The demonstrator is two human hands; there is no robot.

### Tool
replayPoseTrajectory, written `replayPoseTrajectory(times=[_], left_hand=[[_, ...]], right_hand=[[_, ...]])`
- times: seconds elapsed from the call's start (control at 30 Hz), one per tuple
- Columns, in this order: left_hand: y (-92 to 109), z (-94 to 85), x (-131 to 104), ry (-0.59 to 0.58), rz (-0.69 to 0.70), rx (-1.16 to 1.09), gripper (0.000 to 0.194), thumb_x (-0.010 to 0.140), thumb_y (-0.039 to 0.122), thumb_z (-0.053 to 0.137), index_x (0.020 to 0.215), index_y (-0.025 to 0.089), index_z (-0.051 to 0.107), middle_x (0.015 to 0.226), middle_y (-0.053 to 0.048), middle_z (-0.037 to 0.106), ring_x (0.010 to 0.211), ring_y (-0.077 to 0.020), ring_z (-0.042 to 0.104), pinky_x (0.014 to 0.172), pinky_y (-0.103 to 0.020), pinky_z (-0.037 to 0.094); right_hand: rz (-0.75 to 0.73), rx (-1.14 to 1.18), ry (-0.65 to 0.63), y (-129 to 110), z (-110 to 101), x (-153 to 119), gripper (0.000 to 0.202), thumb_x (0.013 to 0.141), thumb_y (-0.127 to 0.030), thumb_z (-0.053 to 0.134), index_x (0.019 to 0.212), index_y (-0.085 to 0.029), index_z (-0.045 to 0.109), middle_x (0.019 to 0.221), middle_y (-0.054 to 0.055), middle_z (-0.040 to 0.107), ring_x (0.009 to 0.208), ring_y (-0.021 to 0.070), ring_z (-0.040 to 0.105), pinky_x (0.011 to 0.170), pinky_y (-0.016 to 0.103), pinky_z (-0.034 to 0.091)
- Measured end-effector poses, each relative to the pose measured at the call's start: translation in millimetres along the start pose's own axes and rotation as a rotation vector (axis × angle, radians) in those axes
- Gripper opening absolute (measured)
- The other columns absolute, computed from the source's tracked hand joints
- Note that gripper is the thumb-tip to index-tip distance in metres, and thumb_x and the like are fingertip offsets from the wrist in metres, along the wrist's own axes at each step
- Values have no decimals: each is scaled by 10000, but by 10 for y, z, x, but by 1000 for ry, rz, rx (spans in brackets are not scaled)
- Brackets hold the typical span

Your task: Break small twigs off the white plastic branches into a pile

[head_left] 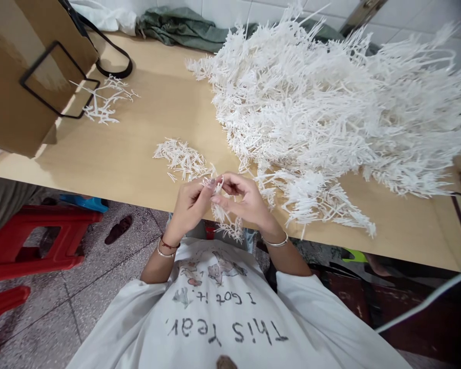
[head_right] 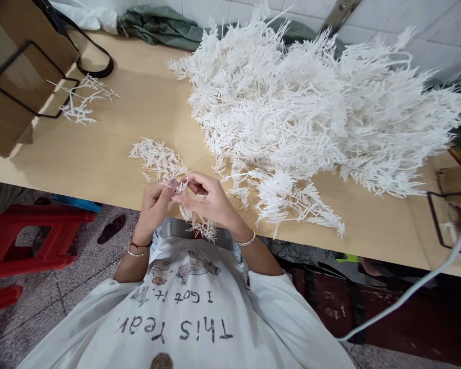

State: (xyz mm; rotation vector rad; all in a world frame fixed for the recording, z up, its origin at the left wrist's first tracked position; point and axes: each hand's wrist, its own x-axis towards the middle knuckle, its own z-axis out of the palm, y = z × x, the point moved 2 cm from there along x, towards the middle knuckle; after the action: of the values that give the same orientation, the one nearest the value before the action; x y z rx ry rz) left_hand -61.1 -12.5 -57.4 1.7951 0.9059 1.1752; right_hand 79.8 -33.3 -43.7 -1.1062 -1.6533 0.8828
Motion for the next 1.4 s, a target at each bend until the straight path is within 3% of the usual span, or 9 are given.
replayPoseTrajectory(times=[0.2,0.3,0.5,0.67,0.77,0.9,1.1,1.27,1.4], left_hand=[[173,-37,4,46,69,179,299,927,302,411,865,177,675,818,-58,642,715,-134,533,663,-280,399],[125,-35,20,-26,42,27,303,927,306,415,1005,216,694,920,-60,668,854,-153,559,784,-318,424],[-56,37,3,-29,-134,-385,283,905,346,456,937,271,728,1061,-32,665,1021,-168,530,948,-357,400],[-115,151,36,-61,-474,-804,262,858,372,514,907,237,733,880,-26,675,843,-141,585,806,-294,476],[-158,131,100,22,-564,-874,309,862,374,496,731,209,722,626,-1,578,568,-80,465,627,-236,451],[-235,-67,169,251,-410,-571,318,867,397,498,727,209,714,573,11,488,524,-76,362,554,-228,369],[-343,-330,249,375,-190,235,233,717,311,700,933,226,715,697,8,501,612,-95,435,565,-235,353],[-420,-319,312,387,-114,394,194,770,378,642,748,201,720,688,-3,566,589,-105,470,573,-258,363],[-410,-290,325,356,-70,474,270,854,400,529,853,203,713,780,-36,629,716,-154,545,695,-299,405]], right_hand=[[-18,-114,29,-47,-5,-34,171,790,-234,648,723,-161,508,618,-59,314,563,63,312,535,216,272],[23,-105,-41,-45,12,-25,179,785,-237,650,715,-159,505,608,-60,340,543,60,296,507,215,255],[54,-3,-190,-79,31,5,219,874,-257,515,683,-156,483,645,-35,405,552,59,318,493,209,263],[52,175,-197,-39,32,12,257,885,-282,504,661,-166,454,613,-51,329,521,55,281,475,215,237],[30,226,-194,-3,33,-17,264,882,-279,513,650,-168,455,618,-45,359,537,61,314,497,227,244],[55,231,-151,9,15,-53,269,879,-289,524,654,-171,436,627,-44,356,563,67,320,521,229,252],[194,170,-150,38,0,-45,264,846,-365,575,715,-179,441,617,-62,277,536,62,267,493,221,211],[187,90,-90,50,3,-5,328,805,-389,625,686,-186,397,619,-65,245,550,64,248,507,219,218],[173,-17,-23,33,-4,11,349,769,-407,661,676,-186,407,605,-71,242,542,65,252,519,223,229]])
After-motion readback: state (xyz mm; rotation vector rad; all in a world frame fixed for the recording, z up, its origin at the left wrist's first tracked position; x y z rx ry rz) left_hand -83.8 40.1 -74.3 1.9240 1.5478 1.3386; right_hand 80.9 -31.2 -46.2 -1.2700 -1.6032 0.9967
